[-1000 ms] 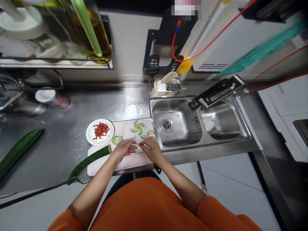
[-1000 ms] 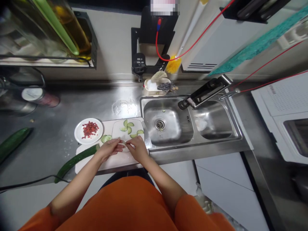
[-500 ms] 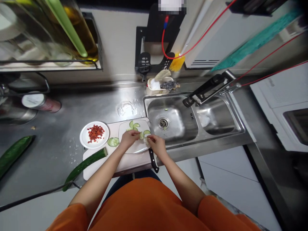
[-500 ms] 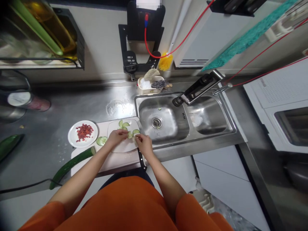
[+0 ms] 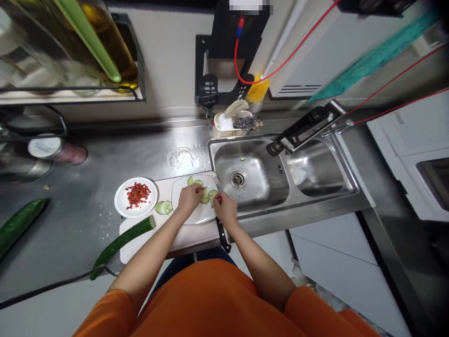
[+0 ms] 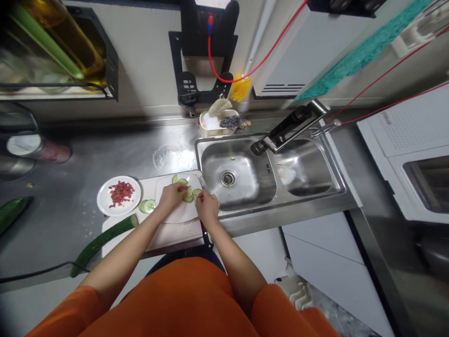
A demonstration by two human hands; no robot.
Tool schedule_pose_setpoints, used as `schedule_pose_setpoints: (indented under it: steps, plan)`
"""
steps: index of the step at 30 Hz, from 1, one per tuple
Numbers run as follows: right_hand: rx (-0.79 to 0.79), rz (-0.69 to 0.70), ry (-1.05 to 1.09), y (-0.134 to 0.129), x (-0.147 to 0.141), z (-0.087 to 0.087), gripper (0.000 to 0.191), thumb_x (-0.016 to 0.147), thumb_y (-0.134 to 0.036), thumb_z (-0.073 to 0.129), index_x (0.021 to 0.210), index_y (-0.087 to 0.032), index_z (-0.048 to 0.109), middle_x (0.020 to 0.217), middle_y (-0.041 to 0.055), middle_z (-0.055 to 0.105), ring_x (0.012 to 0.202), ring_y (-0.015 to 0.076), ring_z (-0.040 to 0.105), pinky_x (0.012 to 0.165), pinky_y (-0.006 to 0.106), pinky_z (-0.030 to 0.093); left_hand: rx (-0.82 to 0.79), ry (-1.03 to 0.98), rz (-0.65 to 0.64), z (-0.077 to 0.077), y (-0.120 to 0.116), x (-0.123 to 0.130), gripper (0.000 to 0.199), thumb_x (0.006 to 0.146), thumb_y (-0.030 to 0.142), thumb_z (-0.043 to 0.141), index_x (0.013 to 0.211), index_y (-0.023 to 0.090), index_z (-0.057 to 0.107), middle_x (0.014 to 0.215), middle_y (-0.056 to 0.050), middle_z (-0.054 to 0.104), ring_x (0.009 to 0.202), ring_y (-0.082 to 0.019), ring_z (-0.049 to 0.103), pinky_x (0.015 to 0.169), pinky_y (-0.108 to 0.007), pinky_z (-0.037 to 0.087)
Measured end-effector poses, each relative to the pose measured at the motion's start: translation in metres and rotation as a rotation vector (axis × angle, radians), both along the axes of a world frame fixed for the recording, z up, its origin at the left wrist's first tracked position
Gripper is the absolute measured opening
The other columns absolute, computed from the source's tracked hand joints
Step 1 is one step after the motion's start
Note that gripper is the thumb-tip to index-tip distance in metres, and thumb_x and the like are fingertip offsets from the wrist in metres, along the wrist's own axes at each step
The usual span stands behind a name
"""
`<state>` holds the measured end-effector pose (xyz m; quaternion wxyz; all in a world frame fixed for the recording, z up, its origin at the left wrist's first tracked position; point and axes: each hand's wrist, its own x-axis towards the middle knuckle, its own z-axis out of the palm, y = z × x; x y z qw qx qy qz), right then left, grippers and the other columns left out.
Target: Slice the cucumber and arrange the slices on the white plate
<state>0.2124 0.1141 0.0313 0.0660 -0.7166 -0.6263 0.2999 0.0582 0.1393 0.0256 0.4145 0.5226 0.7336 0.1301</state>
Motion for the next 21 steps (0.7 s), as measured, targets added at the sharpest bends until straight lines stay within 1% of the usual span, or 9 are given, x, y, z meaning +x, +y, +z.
schedule_pose_setpoints:
  steps: [5, 10, 16, 21]
  plan:
    - [-0.017, 0.034, -0.06, -0.001, -0.002, 0.003, 0.012, 0.086, -0.021, 0.051, 0.087, -0.022, 0.063, 0.076, 0.0008, 0.065, 0.085, 0.0187, 0.051, 0.064, 0.026, 0.026, 0.004, 0.05, -0.058, 0.0, 0.0, 0.003, 0.025, 0.078, 0.02, 0.054, 0.098, 0.022, 0.069, 0.093, -0.001, 0.073, 0.089, -0.017, 0.065, 0.081, -0.025, 0.046]
    - [-0.026, 0.068, -0.111, -0.002, -0.003, 0.007, 0.011, 0.087, -0.023, 0.052, 0.089, -0.022, 0.063, 0.084, 0.0022, 0.067, 0.092, 0.0203, 0.049, 0.065, 0.027, 0.026, -0.016, 0.138, -0.101, 0.004, 0.0, 0.009, 0.024, 0.083, 0.025, 0.052, 0.1, 0.023, 0.068, 0.096, -0.003, 0.072, 0.094, -0.02, 0.064, 0.081, -0.027, 0.045]
    - [0.016, 0.09, -0.135, -0.003, -0.005, 0.006, 0.012, 0.088, -0.023, 0.05, 0.089, -0.022, 0.062, 0.084, 0.0039, 0.067, 0.092, 0.0219, 0.049, 0.066, 0.029, 0.027, 0.015, 0.197, -0.14, 0.009, -0.002, 0.014, 0.025, 0.085, 0.024, 0.049, 0.102, 0.023, 0.067, 0.099, -0.006, 0.071, 0.091, -0.022, 0.063, 0.076, -0.028, 0.043]
    - [0.04, 0.118, -0.177, -0.003, -0.008, 0.003, 0.013, 0.09, -0.024, 0.049, 0.09, -0.021, 0.062, 0.083, 0.0062, 0.066, 0.095, 0.0237, 0.048, 0.068, 0.03, 0.028, 0.051, 0.232, -0.161, 0.006, -0.006, 0.017, 0.023, 0.087, 0.025, 0.047, 0.101, 0.022, 0.065, 0.099, -0.007, 0.069, 0.091, -0.021, 0.062, 0.074, -0.028, 0.042]
